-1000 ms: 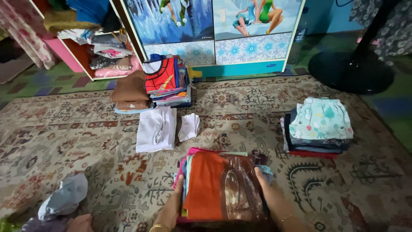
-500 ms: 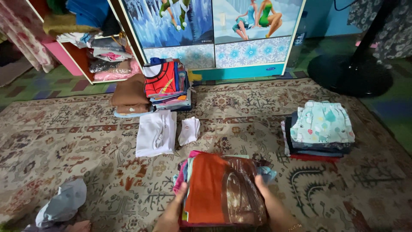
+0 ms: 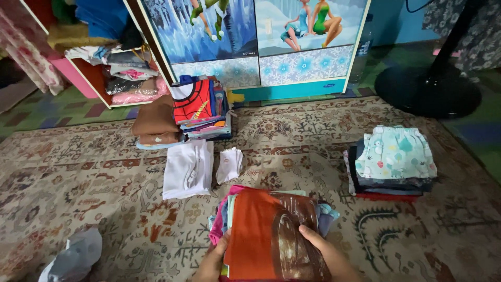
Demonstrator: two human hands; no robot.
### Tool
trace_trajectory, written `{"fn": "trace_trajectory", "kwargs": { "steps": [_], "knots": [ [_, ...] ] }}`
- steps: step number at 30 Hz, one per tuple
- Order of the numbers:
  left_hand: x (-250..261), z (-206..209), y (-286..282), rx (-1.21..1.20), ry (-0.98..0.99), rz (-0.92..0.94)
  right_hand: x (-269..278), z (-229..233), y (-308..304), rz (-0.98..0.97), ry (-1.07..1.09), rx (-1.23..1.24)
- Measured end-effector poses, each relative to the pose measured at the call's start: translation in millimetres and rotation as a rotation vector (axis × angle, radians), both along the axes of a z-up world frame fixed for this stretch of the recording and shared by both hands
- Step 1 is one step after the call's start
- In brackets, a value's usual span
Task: Folding laundry including shirts and small garments on a rug and stacking them neatly.
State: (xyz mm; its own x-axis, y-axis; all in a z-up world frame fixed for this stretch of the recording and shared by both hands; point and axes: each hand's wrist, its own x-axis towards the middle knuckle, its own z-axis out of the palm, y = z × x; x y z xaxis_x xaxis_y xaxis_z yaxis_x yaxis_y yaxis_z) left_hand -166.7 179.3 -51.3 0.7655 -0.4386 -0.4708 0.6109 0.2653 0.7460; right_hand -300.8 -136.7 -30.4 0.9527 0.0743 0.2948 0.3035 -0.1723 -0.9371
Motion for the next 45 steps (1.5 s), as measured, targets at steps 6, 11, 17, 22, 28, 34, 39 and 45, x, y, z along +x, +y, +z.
{"fn": "trace_trajectory", "kwargs": {
  "steps": [6, 11, 17, 22, 28, 34, 39, 45],
  "knots": [
    [6.0, 13.1, -14.3, 0.033, 0.083, 0.083, 31.2, -84.0, -30.0, -0.163, 0.053, -0.146],
    [24.3, -24.2, -1.8, 0.185, -0.092, 0.009, 38.9, -76.1, -38.9, -0.174, 0.179, -0.245],
    [26.7, -60.1, 9.7, 0.102, -0.151, -0.149, 27.4, 7.5, -10.9, -0.005, -0.066, -0.124],
    [22.8, -54.5, 8.9, 0.355, -0.27, -0.06, 43.0, -30.3, -7.7, -0.191, 0.647, 0.67],
    [4.1, -4.9, -9.1, 0.297, -0.023, 0.148, 43.0, 28.2, 10.4, -0.306, 0.988, 0.922],
    [17.0, -12.3, -5.4, 0.137, -0.047, -0.019, 34.0, -38.2, -21.7, 0.021, 0.191, 0.4],
    [34.7, 44.7, -31.7, -0.023, -0.076, 0.035, 44.9, 29.7, -19.9, 0.041, -0.216, 0.011],
    [112.2, 136.0, -94.3, 0.027, -0.223, 0.014, 139.8, 141.3, -47.6, -0.172, 0.499, 0.639]
  ]
}}
